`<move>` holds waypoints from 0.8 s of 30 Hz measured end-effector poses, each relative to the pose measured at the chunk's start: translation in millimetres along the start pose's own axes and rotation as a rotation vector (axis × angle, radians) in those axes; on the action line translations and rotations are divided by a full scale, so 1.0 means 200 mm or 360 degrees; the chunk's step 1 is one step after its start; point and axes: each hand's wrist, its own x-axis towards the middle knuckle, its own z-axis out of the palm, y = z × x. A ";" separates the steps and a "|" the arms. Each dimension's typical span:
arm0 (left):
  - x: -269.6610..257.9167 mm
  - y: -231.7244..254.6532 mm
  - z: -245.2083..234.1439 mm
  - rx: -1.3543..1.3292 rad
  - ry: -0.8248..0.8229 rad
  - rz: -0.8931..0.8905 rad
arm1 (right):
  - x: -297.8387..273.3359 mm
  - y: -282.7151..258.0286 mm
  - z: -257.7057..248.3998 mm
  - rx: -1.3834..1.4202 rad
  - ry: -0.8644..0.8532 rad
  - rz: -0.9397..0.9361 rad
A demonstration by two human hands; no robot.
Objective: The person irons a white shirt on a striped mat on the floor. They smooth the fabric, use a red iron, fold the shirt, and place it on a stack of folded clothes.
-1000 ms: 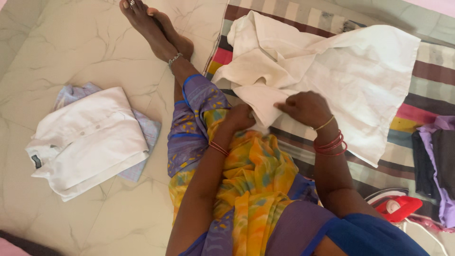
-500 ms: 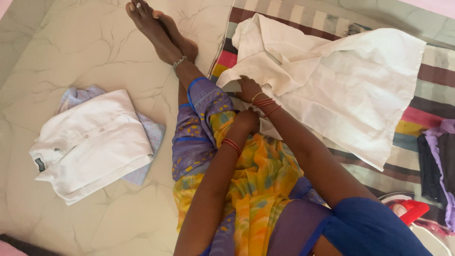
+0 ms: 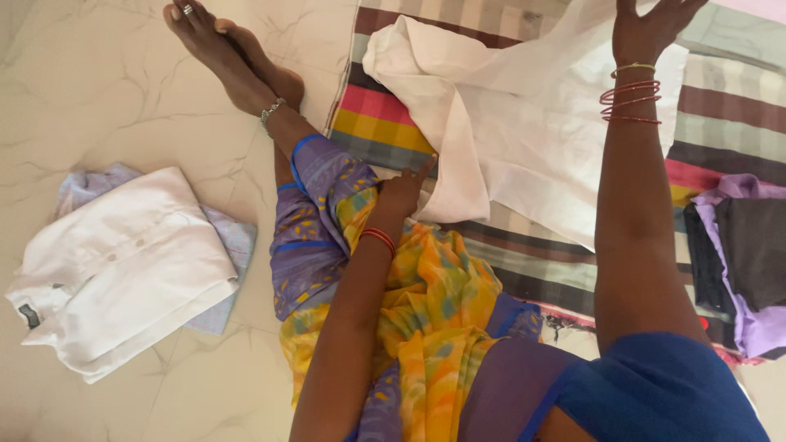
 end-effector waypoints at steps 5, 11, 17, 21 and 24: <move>0.05 -0.04 0.06 -0.0131 -0.0085 -0.0068 | -0.59 -0.13 -0.09 -0.0144 -0.0528 -0.0359; 0.04 -0.02 0.00 -0.0234 -0.0191 -0.0098 | -1.77 -0.88 -0.35 0.0636 -0.1324 -0.0015; 0.03 -0.06 0.10 -0.0331 -0.0181 0.0174 | -1.90 -1.15 -0.48 0.1385 -0.1910 0.0321; 0.07 -0.07 0.12 -0.0586 -0.0026 0.0006 | -1.73 -1.11 -0.64 0.0896 -0.1560 0.0389; 0.05 -0.13 0.11 -0.1108 0.0444 0.0008 | -1.69 -1.03 -0.65 0.0337 -0.0933 -0.0059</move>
